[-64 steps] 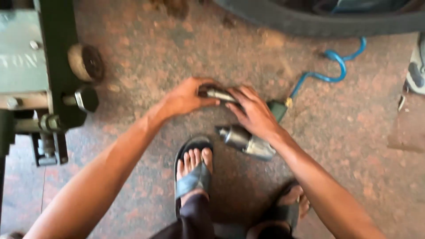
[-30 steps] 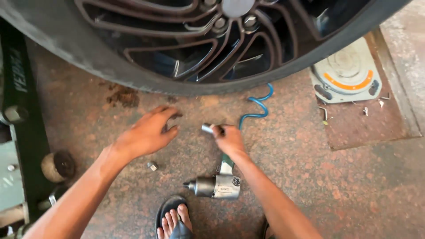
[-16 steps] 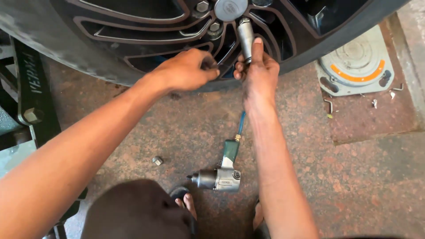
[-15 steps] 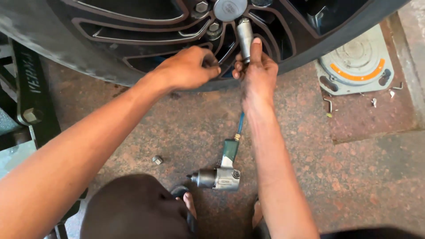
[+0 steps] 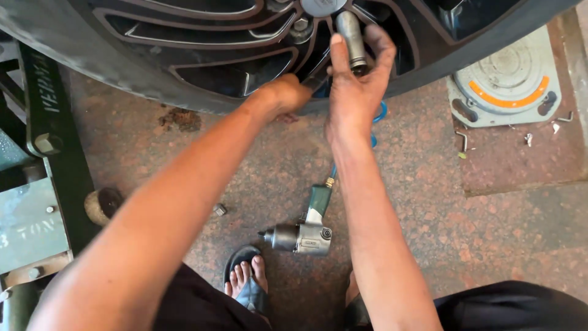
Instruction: The recorder uses a pneumatic impact wrench to remove lug nuts and then removes the wheel from a car.
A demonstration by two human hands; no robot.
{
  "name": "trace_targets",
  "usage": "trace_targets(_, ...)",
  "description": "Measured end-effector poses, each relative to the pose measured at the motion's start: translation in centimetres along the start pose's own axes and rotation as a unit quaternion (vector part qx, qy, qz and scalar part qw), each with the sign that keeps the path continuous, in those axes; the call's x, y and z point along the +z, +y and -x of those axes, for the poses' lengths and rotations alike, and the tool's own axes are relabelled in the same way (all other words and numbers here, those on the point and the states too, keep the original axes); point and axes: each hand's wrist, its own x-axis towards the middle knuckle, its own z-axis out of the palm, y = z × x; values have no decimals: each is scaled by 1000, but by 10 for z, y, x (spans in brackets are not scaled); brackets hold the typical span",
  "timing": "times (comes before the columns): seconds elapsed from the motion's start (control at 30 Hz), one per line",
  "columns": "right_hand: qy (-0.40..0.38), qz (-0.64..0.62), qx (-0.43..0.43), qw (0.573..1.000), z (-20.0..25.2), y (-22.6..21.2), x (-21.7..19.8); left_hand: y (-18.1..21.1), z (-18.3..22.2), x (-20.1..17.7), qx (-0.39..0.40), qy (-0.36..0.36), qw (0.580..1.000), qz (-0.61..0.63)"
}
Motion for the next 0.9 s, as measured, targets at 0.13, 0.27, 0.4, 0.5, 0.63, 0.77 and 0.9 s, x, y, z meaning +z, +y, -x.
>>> trace_targets(0.13,86,-149,286,942,-7,-30,-4,2,-3,3,25,-30,986,164)
trace_targets(0.27,-12,-81,216,973,-13,-1,-12,12,11,4,124,-99,911,381)
trace_targets(0.4,-111,135,-218,960,2,24,-22,19,15,16,146,-122,837,513)
trace_targets(0.5,52,-183,220,957,-1,-16,-11,20,1,16,171,-105,801,563)
trace_targets(0.63,-26,-171,308,935,-4,-13,-18,34,26,11,214,-68,811,540)
trace_targets(0.77,21,254,-98,962,10,-2,-12,43,34,13,216,-41,827,517)
trace_targets(0.9,-4,29,-48,998,15,17,-16,50,40,14,241,-62,795,553)
